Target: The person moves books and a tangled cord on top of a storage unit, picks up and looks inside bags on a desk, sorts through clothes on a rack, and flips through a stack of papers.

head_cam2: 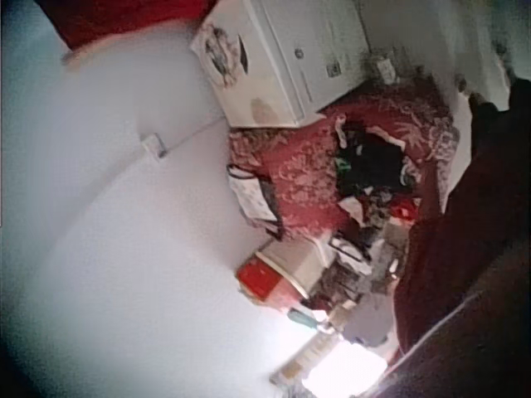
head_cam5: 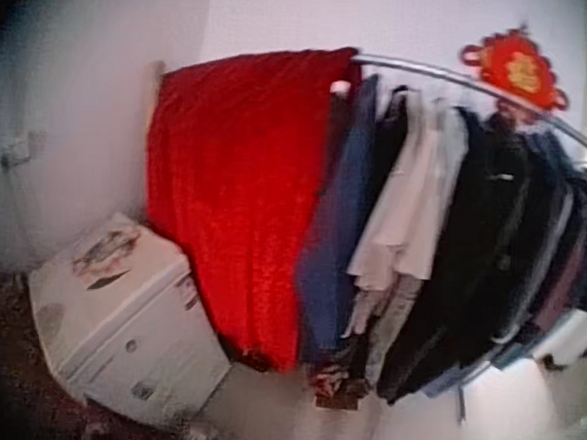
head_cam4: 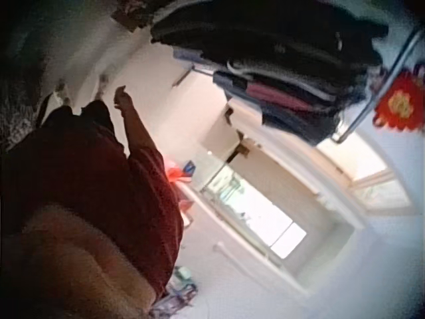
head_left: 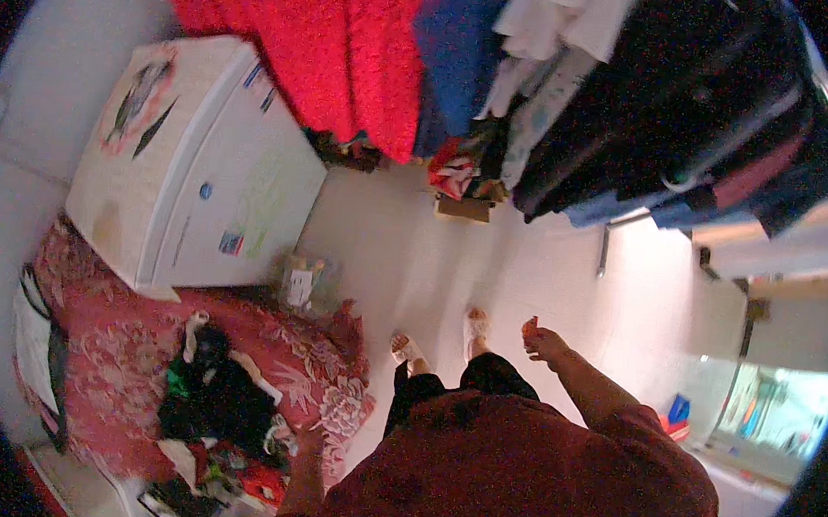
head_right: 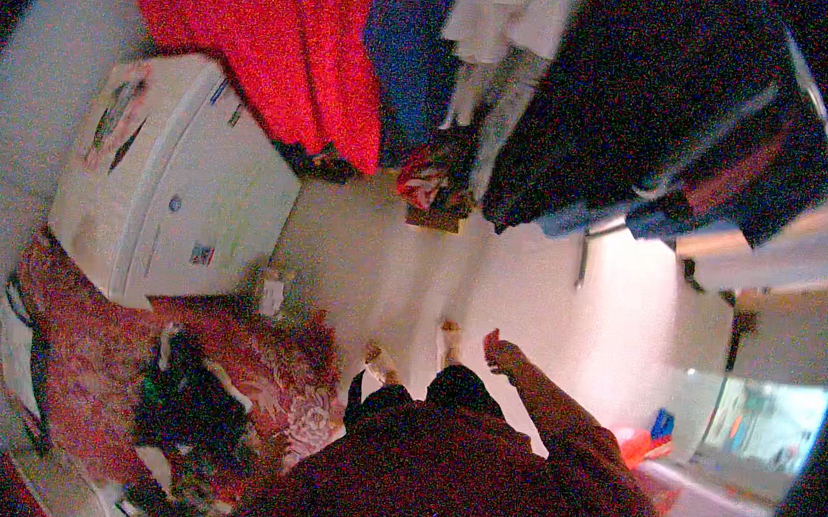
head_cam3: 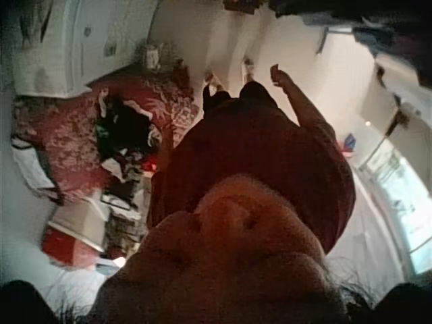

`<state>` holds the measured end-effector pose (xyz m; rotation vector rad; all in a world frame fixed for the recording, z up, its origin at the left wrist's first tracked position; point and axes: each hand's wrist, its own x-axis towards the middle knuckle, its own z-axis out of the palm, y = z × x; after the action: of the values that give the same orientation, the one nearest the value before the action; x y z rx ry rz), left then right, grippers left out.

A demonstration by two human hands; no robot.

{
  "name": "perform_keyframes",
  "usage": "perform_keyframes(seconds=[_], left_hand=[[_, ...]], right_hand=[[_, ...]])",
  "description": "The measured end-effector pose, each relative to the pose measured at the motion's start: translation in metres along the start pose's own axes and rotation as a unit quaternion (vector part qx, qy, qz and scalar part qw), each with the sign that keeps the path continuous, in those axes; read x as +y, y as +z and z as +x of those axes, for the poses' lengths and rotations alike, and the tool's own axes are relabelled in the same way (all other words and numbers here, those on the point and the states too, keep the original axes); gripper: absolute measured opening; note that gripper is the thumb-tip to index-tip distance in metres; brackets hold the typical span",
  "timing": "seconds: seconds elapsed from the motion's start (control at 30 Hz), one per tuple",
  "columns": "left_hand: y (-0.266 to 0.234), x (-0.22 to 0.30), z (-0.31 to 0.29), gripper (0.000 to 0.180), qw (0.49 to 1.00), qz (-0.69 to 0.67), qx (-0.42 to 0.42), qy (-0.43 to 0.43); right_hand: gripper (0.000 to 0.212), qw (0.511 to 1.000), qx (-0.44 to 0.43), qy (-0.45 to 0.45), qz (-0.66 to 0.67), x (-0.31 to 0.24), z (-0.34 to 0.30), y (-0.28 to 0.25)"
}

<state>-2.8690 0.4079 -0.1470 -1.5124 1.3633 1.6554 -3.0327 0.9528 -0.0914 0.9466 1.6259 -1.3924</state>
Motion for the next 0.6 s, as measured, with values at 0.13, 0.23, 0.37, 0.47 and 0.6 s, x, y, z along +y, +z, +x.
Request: perform_keyframes(seconds=[0.13,0.23,0.37,0.47,0.6], left_hand=[[-0.004,0.031,0.011,0.041,0.996,0.049,0.034,0.061],[0.033,0.048,-0.001,0.040,0.990,0.111,-0.015,0.087],[0.098,0.026,-0.018,0.039,0.967,0.212,-0.080,0.115],[0.168,0.004,-0.031,0.039,0.927,0.322,-0.148,0.124],[0.246,-0.047,-0.044,0.038,0.870,0.436,-0.198,0.116]], right_hand=[[0.018,0.990,0.091,0.010,0.107,0.086,-0.012,-0.028],[0.025,0.956,0.138,-0.210,-0.154,0.241,0.067,-0.080],[0.015,0.984,0.163,-0.057,0.037,0.206,-0.029,-0.054],[0.021,0.960,0.228,0.012,0.164,0.245,-0.080,-0.064],[0.029,0.933,0.252,0.021,0.255,0.343,-0.113,-0.101]])
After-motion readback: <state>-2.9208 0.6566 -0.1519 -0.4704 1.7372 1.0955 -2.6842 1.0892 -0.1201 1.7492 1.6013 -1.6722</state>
